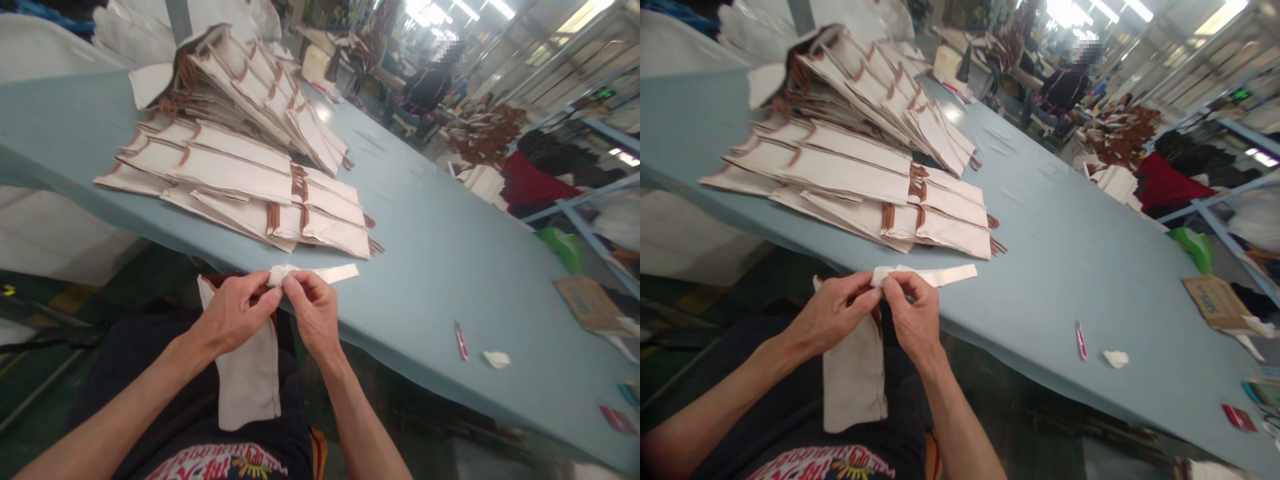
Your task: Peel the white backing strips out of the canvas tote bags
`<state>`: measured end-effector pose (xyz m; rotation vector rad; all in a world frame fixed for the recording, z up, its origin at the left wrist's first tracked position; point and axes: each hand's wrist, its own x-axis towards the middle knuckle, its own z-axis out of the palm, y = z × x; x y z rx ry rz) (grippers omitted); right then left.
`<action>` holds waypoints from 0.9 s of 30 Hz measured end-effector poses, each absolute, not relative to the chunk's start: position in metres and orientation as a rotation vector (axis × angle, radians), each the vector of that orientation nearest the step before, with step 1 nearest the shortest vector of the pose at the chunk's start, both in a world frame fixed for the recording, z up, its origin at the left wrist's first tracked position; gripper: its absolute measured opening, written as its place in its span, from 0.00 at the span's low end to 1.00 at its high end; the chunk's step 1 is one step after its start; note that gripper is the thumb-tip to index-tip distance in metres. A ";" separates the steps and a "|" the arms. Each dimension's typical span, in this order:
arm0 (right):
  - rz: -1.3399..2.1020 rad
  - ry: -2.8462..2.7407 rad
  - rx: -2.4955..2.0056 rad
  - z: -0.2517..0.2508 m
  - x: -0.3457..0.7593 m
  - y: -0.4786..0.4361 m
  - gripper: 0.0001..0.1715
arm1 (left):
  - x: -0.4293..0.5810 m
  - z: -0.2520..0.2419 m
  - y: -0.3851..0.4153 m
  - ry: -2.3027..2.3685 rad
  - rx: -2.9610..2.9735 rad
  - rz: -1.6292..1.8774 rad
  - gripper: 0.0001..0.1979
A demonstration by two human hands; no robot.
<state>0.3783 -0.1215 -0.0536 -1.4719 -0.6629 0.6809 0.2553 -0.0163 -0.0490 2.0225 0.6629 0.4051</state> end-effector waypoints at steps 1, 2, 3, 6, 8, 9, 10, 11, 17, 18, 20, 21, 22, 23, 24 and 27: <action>0.682 -0.674 -1.472 -0.053 0.379 -0.122 0.13 | 0.255 -0.048 -0.015 0.657 2.041 0.392 0.19; 0.682 -0.683 -1.474 -0.052 0.379 -0.122 0.13 | 0.255 -0.047 -0.013 0.651 2.062 0.378 0.20; 0.682 -0.690 -1.477 -0.052 0.379 -0.122 0.13 | 0.255 -0.046 -0.012 0.647 2.082 0.362 0.20; 0.706 -0.694 -1.474 -0.051 0.380 -0.122 0.12 | 0.254 -0.045 -0.010 0.639 2.147 0.305 0.20; 0.735 -0.689 -1.454 -0.052 0.381 -0.121 0.13 | 0.254 -0.045 -0.009 0.644 2.193 0.260 0.19; 0.748 -0.687 -1.445 -0.052 0.381 -0.120 0.13 | 0.254 -0.045 -0.008 0.651 2.217 0.238 0.18; 0.756 -0.686 -1.441 -0.053 0.382 -0.119 0.14 | 0.254 -0.045 -0.008 0.658 2.240 0.219 0.18; 0.758 -0.684 -1.441 -0.053 0.383 -0.118 0.14 | 0.254 -0.045 -0.007 0.666 2.263 0.202 0.18; 0.750 -0.741 -1.463 -0.060 0.387 -0.110 0.15 | 0.256 -0.048 -0.002 0.710 2.363 0.123 0.19; 0.750 -0.751 -1.464 -0.061 0.387 -0.109 0.15 | 0.255 -0.048 -0.001 0.719 2.371 0.112 0.20; 0.738 -0.767 -1.477 -0.062 0.386 -0.107 0.15 | 0.255 -0.050 0.001 0.746 2.380 0.098 0.21; 0.729 -0.773 -1.487 -0.063 0.385 -0.106 0.14 | 0.254 -0.051 0.002 0.764 2.382 0.094 0.21; 0.718 -0.776 -1.496 -0.064 0.384 -0.105 0.14 | 0.254 -0.052 0.003 0.783 2.381 0.094 0.21; 0.710 -0.774 -1.504 -0.065 0.384 -0.104 0.14 | 0.254 -0.053 0.004 0.801 2.377 0.096 0.21; 0.704 -0.768 -1.508 -0.066 0.384 -0.104 0.14 | 0.254 -0.054 0.005 0.818 2.370 0.101 0.21; 0.706 -0.735 -1.499 -0.070 0.383 -0.103 0.13 | 0.254 -0.060 0.007 0.852 2.325 0.126 0.21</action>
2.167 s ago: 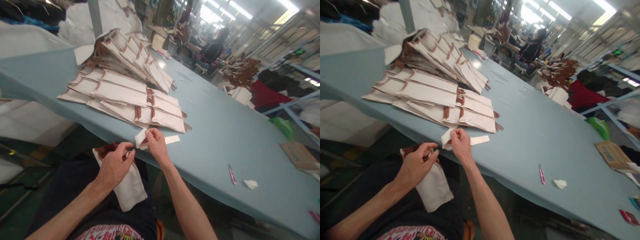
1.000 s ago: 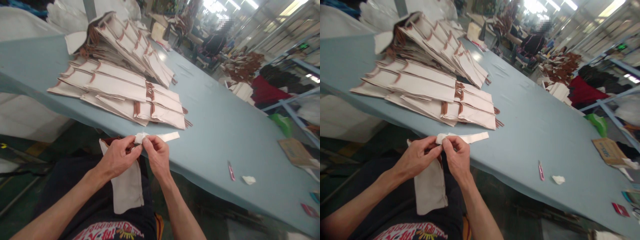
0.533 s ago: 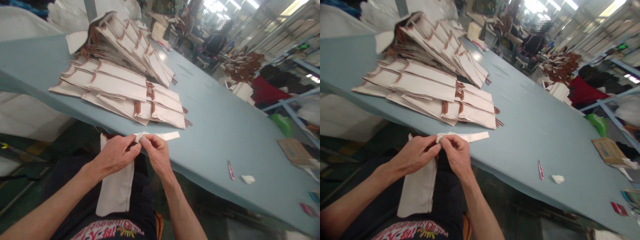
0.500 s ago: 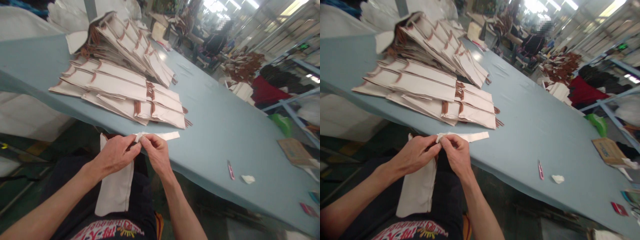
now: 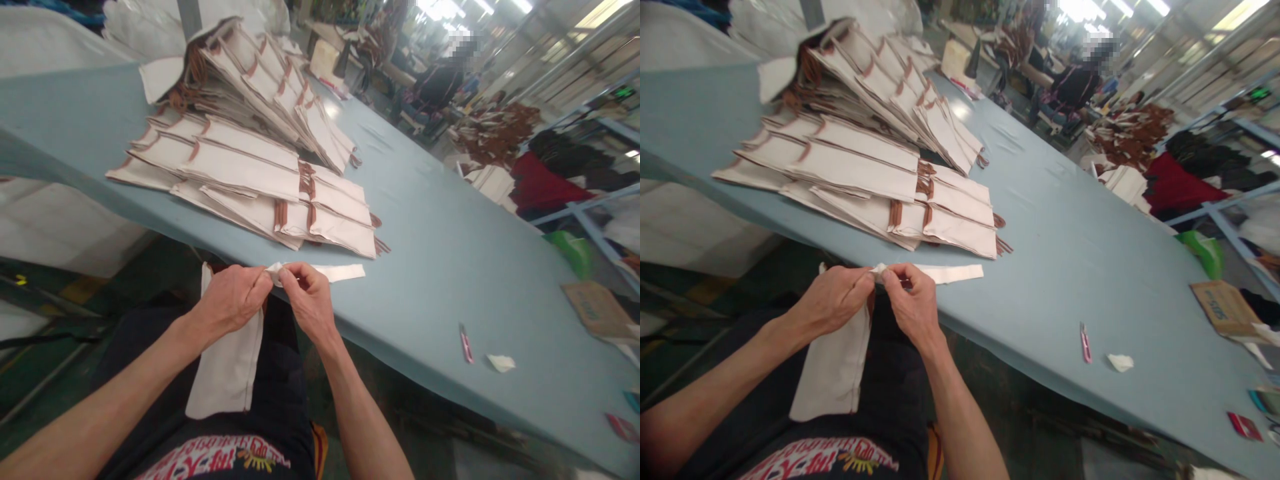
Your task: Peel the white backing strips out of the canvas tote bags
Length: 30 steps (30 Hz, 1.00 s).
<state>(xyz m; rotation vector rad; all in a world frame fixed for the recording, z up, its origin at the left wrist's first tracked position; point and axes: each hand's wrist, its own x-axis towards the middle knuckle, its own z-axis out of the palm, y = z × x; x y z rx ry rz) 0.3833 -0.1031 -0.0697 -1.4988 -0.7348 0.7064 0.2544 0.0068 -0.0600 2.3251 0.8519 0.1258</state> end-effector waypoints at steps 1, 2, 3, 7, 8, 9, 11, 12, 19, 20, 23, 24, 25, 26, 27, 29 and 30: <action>0.707 -0.721 -1.494 -0.071 0.384 -0.103 0.13 | 0.255 -0.063 0.008 0.861 2.303 0.137 0.22; 0.706 -0.703 -1.488 -0.072 0.384 -0.103 0.14 | 0.256 -0.066 0.008 0.874 2.278 0.149 0.23; 0.703 -0.678 -1.480 -0.073 0.385 -0.102 0.15 | 0.257 -0.070 0.009 0.892 2.254 0.164 0.24; 0.646 -0.514 -1.420 -0.080 0.395 -0.102 0.20 | 0.260 -0.086 0.012 1.011 2.159 0.216 0.25; 0.619 -0.461 -1.400 -0.082 0.400 -0.103 0.21 | 0.261 -0.089 0.013 1.040 2.133 0.224 0.24; 0.588 -0.407 -1.379 -0.084 0.406 -0.104 0.22 | 0.261 -0.093 0.014 1.061 2.105 0.231 0.21; 0.523 -0.304 -1.336 -0.087 0.422 -0.109 0.23 | 0.260 -0.098 0.015 1.086 2.051 0.243 0.17; 0.493 -0.259 -1.316 -0.089 0.431 -0.112 0.22 | 0.259 -0.099 0.016 1.092 2.026 0.247 0.17; 0.380 -0.028 -1.223 -0.106 0.470 -0.138 0.16 | 0.251 -0.105 0.021 1.099 1.893 0.285 0.20; 0.379 -0.010 -1.217 -0.108 0.472 -0.140 0.15 | 0.250 -0.106 0.021 1.101 1.880 0.292 0.20; 0.376 0.023 -1.196 -0.114 0.477 -0.143 0.14 | 0.245 -0.110 0.020 1.140 1.842 0.308 0.18; 0.373 0.029 -1.190 -0.115 0.479 -0.143 0.14 | 0.243 -0.111 0.020 1.163 1.830 0.316 0.17; 0.371 0.031 -1.185 -0.116 0.480 -0.143 0.15 | 0.241 -0.113 0.021 1.187 1.820 0.323 0.17; 0.371 0.030 -1.182 -0.116 0.481 -0.144 0.15 | 0.239 -0.114 0.021 1.209 1.813 0.331 0.18; 0.373 0.026 -1.180 -0.116 0.482 -0.144 0.15 | 0.237 -0.114 0.021 1.225 1.809 0.337 0.19; 0.379 0.010 -1.179 -0.117 0.480 -0.145 0.16 | 0.231 -0.115 0.021 1.229 1.814 0.328 0.25; 0.382 -0.001 -1.179 -0.117 0.479 -0.145 0.17 | 0.227 -0.114 0.020 1.220 1.826 0.317 0.30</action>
